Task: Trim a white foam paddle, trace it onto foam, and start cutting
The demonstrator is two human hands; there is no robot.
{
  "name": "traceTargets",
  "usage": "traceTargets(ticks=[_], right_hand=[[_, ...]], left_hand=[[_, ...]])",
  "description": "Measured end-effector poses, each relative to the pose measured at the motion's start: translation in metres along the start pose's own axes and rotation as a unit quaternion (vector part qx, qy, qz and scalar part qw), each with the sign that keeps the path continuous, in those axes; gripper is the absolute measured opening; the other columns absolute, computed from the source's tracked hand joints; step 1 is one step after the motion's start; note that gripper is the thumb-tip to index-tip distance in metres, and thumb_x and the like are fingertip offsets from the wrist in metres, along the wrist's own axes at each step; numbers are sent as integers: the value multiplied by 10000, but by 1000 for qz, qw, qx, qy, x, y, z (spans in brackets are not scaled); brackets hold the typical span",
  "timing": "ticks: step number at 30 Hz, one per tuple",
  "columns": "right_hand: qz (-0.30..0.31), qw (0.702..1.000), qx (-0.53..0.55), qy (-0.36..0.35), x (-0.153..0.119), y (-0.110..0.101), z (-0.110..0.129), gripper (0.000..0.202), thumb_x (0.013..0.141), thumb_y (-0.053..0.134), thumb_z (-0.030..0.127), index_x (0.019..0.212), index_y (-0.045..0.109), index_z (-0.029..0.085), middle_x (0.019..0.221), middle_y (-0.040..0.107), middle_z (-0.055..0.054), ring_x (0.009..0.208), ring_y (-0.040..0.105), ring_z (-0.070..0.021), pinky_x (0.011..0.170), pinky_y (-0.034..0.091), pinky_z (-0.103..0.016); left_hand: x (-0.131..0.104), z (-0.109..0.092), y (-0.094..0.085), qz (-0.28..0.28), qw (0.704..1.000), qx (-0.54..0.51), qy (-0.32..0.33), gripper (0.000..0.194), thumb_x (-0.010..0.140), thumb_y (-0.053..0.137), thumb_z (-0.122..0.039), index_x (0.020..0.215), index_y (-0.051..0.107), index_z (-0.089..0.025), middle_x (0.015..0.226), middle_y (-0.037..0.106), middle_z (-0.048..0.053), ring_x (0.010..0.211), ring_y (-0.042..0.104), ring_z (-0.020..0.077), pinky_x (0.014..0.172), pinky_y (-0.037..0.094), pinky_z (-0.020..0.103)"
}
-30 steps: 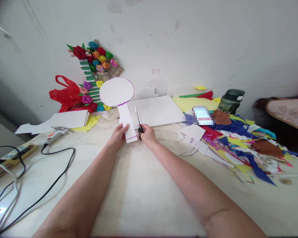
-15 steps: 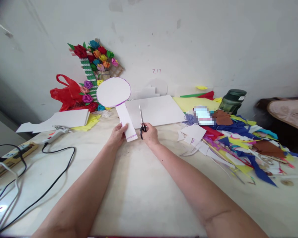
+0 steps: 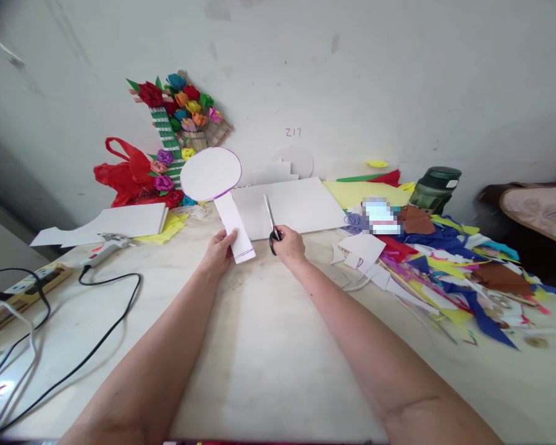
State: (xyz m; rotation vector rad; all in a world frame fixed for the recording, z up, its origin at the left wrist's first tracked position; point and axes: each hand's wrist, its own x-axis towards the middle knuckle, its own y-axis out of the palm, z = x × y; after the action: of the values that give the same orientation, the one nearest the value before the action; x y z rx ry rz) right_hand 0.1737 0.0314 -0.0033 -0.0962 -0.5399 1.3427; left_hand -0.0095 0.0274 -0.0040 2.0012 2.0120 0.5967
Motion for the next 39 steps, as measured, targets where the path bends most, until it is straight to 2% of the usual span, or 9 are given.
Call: traceTargets(ticks=[5, 10, 13, 20, 26, 33, 39], right_hand=[[98, 995, 34, -3, -10, 4, 10, 364, 637, 590, 351, 967, 558, 201, 680, 619, 8, 631, 580, -141, 533, 456, -243], [228, 970, 85, -11, -15, -1, 15, 349, 651, 581, 383, 930, 529, 181, 615, 567, 26, 594, 563, -123, 497, 428, -218], [270, 959, 76, -23, -15, -5, 14, 316, 647, 584, 395, 867, 534, 173, 578, 532, 36, 550, 535, -108, 475, 402, -208], [292, 954, 20, -71, -15, -12, 19, 309, 640, 588, 422, 804, 559, 162, 587, 516, 36, 517, 452, -78, 475, 354, -199], [289, 953, -5, -92, -14, -14, 21, 371, 595, 639, 435, 847, 587, 167, 630, 557, 29, 556, 482, -85, 524, 367, -203], [253, 955, -64, -141, -16, -16, 25, 388, 585, 653, 460, 848, 603, 180, 650, 615, 7, 582, 519, -102, 534, 357, -205], [232, 957, -99, -145, -18, -17, 33, 342, 586, 655, 440, 814, 592, 194, 634, 612, 14, 567, 513, -100, 519, 335, -204]], left_hand=[[1, -2, 0, -2, 998, -49, 27, 327, 639, 680, -290, 922, 591, -152, 831, 655, 41, 678, 610, 136, 640, 514, 258], [3, -5, -4, -14, 994, -90, 55, 280, 674, 654, -278, 918, 585, -159, 826, 656, 29, 652, 608, 120, 602, 512, 232], [4, -6, -7, -14, 993, -101, 65, 291, 692, 639, -276, 957, 571, -178, 858, 657, 28, 686, 619, 127, 608, 514, 232], [2, -8, -7, -5, 993, -96, 65, 362, 720, 610, -311, 1048, 523, -185, 882, 663, 66, 796, 632, 181, 707, 517, 308], [1, -9, -8, 16, 995, -87, 52, 356, 723, 603, -327, 1032, 514, -172, 861, 666, 82, 801, 634, 196, 710, 517, 328], [-1, -11, -7, 33, 994, -87, 49, 343, 728, 597, -322, 1016, 501, -164, 830, 669, 84, 764, 638, 187, 670, 524, 307], [-3, -12, -5, 36, 994, -94, 48, 321, 731, 595, -317, 998, 502, -165, 851, 666, 90, 762, 637, 185, 603, 523, 271]])
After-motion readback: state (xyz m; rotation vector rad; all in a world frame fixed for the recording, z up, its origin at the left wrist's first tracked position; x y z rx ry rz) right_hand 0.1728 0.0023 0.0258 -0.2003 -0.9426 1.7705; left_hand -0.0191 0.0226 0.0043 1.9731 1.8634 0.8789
